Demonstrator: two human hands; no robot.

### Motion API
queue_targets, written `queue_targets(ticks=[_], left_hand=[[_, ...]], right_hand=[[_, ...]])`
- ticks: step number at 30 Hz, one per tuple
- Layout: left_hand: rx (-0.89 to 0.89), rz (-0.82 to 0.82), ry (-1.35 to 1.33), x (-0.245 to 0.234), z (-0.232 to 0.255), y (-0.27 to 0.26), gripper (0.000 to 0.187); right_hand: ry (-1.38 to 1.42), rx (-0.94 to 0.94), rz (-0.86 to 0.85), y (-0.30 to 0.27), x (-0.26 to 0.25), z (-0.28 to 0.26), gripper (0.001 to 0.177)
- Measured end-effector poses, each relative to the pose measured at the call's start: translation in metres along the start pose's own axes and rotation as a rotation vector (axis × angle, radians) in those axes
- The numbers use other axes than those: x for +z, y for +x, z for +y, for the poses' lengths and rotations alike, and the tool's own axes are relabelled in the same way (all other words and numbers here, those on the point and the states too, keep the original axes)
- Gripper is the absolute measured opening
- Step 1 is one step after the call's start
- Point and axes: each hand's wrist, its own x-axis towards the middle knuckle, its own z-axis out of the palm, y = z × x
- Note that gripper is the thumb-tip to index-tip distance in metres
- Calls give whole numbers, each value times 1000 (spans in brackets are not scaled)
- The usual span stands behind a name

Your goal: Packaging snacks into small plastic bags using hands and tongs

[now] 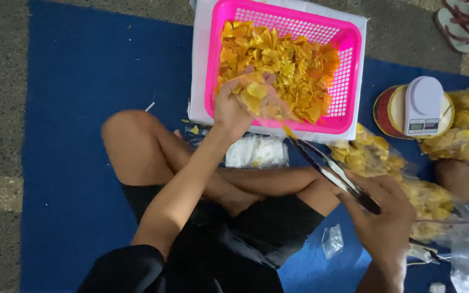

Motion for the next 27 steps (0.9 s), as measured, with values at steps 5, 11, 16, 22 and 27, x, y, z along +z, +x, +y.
queue_targets(ticks=[5, 11, 16, 22, 27], left_hand=[[-12, 14, -16, -4, 0, 0, 36], [37, -52, 89, -2, -4, -1, 40], [21, 38, 130, -9, -11, 4, 34], [149, 14, 170, -13, -16, 6, 39], [58, 9, 173, -15, -9, 6, 39]], right_hand=[[-200, -204, 69, -3, 15, -2, 36], [-381, -451, 182, 4, 29, -22, 28], [-562, -700, 379, 21, 52, 0, 24], [-584, -689, 335, 30, 61, -22, 25], [-622, -727, 355, 36, 66, -33, 19]])
